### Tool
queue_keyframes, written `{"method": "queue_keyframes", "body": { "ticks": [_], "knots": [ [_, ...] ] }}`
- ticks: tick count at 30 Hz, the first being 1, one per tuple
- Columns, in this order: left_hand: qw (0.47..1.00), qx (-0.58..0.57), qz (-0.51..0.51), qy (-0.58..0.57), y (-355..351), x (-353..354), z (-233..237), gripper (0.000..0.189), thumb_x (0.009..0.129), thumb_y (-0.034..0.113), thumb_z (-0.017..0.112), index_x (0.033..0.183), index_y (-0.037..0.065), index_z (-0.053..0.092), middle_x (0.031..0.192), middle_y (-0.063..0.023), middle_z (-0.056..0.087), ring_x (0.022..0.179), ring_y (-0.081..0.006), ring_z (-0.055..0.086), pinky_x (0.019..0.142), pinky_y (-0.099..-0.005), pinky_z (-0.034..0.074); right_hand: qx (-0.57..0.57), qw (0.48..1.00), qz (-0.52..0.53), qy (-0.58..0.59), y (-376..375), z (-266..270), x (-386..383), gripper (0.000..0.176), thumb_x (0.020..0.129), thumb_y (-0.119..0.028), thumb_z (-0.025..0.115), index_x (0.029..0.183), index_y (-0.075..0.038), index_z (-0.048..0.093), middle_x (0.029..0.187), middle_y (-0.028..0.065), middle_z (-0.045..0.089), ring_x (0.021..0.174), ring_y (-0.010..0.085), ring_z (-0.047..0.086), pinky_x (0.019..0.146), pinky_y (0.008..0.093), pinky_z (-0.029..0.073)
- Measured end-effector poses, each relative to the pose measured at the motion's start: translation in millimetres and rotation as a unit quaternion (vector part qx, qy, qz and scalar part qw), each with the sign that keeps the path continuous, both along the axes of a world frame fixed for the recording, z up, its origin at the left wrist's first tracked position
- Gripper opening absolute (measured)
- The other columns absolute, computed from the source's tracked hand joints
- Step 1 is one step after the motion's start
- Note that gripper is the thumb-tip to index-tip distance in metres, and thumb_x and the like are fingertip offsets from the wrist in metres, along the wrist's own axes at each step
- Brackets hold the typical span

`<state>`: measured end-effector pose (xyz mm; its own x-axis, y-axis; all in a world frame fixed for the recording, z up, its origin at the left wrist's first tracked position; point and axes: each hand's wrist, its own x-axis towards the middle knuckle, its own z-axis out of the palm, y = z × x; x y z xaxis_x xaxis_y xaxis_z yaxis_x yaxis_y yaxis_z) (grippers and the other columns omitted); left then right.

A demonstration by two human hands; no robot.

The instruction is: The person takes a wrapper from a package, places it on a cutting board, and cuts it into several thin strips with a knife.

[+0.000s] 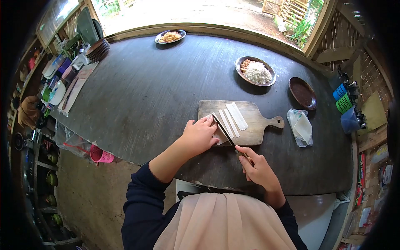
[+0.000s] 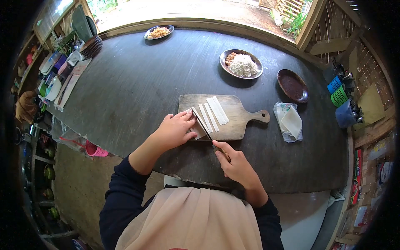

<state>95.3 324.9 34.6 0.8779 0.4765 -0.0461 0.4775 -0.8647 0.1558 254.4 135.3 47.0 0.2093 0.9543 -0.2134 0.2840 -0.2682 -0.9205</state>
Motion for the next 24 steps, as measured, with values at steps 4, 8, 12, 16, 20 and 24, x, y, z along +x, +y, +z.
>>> {"method": "queue_keyframes", "body": {
  "ticks": [4,8,12,16,20,24],
  "knots": [
    [1.000,0.000,-0.008,-0.022,0.6,-1.0,-1.8,0.050,0.089,0.038,0.062,0.125,0.004,0.057,0.138,-0.0147,0.050,0.133,-0.0256,0.044,0.098,-0.0468,0.042,-0.009,1.000,0.014,-0.023,0.5,6.0,-2.1,0.035,0.099,-0.012,0.051,0.134,-0.010,0.053,0.059,0.0004,0.052,0.044,0.0061,0.049,0.043,0.0226,0.041],
    [1.000,0.007,-0.011,-0.028,0.5,-1.8,-0.3,0.048,0.088,0.037,0.063,0.122,0.004,0.058,0.138,-0.0155,0.050,0.133,-0.0255,0.044,0.096,-0.0457,0.043,0.010,1.000,0.019,-0.019,0.8,0.8,0.0,0.035,0.099,-0.012,0.051,0.133,-0.010,0.053,0.059,0.0006,0.052,0.044,0.0063,0.050,0.043,0.0228,0.042],
    [1.000,-0.003,-0.013,-0.023,1.7,-2.0,0.7,0.047,0.087,0.037,0.064,0.120,0.005,0.059,0.138,-0.0163,0.050,0.133,-0.0261,0.044,0.096,-0.0439,0.044,0.018,0.999,0.021,-0.021,1.0,0.7,1.0,0.035,0.099,-0.012,0.051,0.133,-0.010,0.053,0.059,0.0011,0.052,0.044,0.0064,0.050,0.043,0.0228,0.042],
    [0.999,-0.004,-0.014,-0.041,2.3,-2.7,-1.9,0.045,0.086,0.036,0.065,0.118,0.004,0.060,0.137,-0.0166,0.051,0.132,-0.0269,0.045,0.095,-0.0421,0.045,0.023,0.999,0.019,-0.029,2.4,0.2,-0.6,0.034,0.098,-0.011,0.051,0.133,-0.008,0.054,0.058,0.0021,0.053,0.044,0.0070,0.050,0.044,0.0233,0.042],
    [0.999,-0.004,-0.012,-0.041,2.0,-2.7,-0.5,0.044,0.086,0.035,0.065,0.117,0.005,0.060,0.137,-0.0166,0.051,0.132,-0.0270,0.045,0.095,-0.0421,0.045,0.029,0.998,0.026,-0.058,3.3,0.2,-0.1,0.033,0.097,-0.010,0.055,0.129,-0.005,0.053,0.065,0.0137,0.059,0.052,0.0123,0.054,0.054,0.0272,0.043],
    [0.999,-0.012,-0.012,-0.042,2.8,-2.6,2.0,0.043,0.085,0.035,0.066,0.115,0.005,0.061,0.135,-0.0166,0.052,0.131,-0.0274,0.046,0.096,-0.0422,0.044,0.020,0.998,0.023,-0.052,4.6,2.1,-0.1,0.032,0.096,-0.008,0.054,0.128,-0.004,0.053,0.071,0.0187,0.061,0.057,0.0156,0.057,0.058,0.0280,0.044]
  ]
}}
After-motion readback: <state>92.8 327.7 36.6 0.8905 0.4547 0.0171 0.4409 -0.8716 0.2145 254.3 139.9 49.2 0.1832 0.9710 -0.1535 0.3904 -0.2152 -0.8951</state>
